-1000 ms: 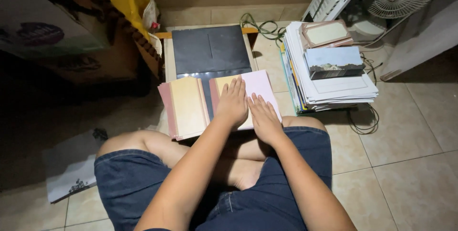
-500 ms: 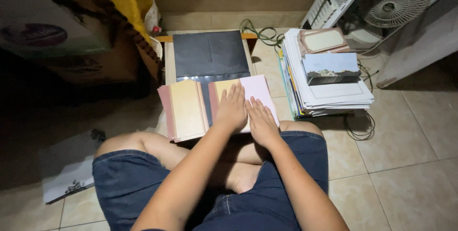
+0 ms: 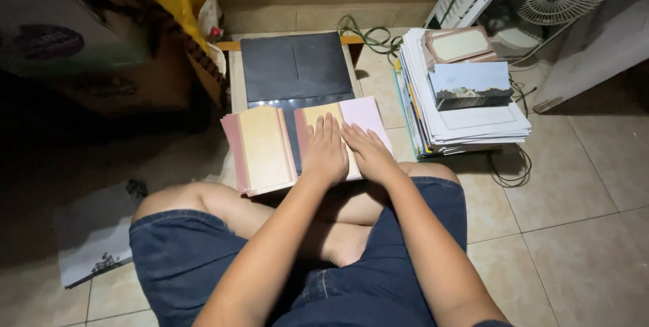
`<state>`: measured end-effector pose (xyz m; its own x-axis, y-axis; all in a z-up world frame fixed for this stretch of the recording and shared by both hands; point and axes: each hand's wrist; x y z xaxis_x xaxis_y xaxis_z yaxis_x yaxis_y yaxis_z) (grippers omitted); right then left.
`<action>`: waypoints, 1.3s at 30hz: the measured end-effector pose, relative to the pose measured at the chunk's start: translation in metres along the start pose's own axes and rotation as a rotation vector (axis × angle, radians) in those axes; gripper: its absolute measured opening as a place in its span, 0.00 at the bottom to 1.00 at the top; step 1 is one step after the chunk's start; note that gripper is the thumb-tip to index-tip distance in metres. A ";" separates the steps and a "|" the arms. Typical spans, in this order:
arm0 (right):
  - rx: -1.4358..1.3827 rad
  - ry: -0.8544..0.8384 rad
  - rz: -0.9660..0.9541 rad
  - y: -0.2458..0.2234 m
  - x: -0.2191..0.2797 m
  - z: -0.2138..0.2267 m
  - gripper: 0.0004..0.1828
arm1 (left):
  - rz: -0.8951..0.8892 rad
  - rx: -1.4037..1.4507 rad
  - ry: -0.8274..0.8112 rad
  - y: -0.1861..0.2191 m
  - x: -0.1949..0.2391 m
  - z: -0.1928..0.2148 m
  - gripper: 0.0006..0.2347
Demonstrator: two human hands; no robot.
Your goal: The person is using their hands to smooth and flatten individual sheets of paper in a stack, ensuring they are flat and aligned.
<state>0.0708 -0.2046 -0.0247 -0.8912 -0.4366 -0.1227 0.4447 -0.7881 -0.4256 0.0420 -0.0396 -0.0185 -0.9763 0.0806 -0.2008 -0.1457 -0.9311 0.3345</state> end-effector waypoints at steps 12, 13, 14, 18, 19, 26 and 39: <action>0.086 0.073 0.006 -0.022 0.020 0.001 0.33 | 0.014 -0.026 -0.053 0.004 0.001 0.005 0.28; 0.086 0.076 0.005 -0.025 0.027 0.004 0.32 | 0.012 -0.041 -0.041 0.004 0.001 0.004 0.29; 0.086 0.078 0.004 -0.028 0.033 0.007 0.32 | 0.010 -0.057 -0.030 0.004 0.000 0.004 0.29; 0.096 0.074 0.000 -0.028 0.014 0.007 0.31 | 0.019 -0.042 -0.044 0.004 0.001 0.004 0.29; 0.103 0.069 -0.018 -0.030 0.004 0.007 0.31 | 0.022 -0.040 -0.051 0.004 0.002 0.006 0.29; 0.163 0.095 -0.078 -0.053 -0.041 0.022 0.30 | 0.030 -0.051 -0.072 0.006 0.000 0.008 0.29; 0.091 0.016 -0.103 -0.054 0.044 0.029 0.30 | 0.105 -0.157 -0.122 0.012 -0.022 0.010 0.29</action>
<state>0.0103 -0.1937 0.0185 -0.9337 -0.3446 -0.0971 0.3560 -0.8650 -0.3535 0.0597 -0.0489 -0.0005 -0.9983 0.0141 -0.0562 -0.0249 -0.9799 0.1979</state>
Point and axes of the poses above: each hand's wrist, its own x-axis away from the middle knuckle, its own z-axis out of the back of the hand, y = z × x, and after that the axes turned 15 degrees about y, right-handed
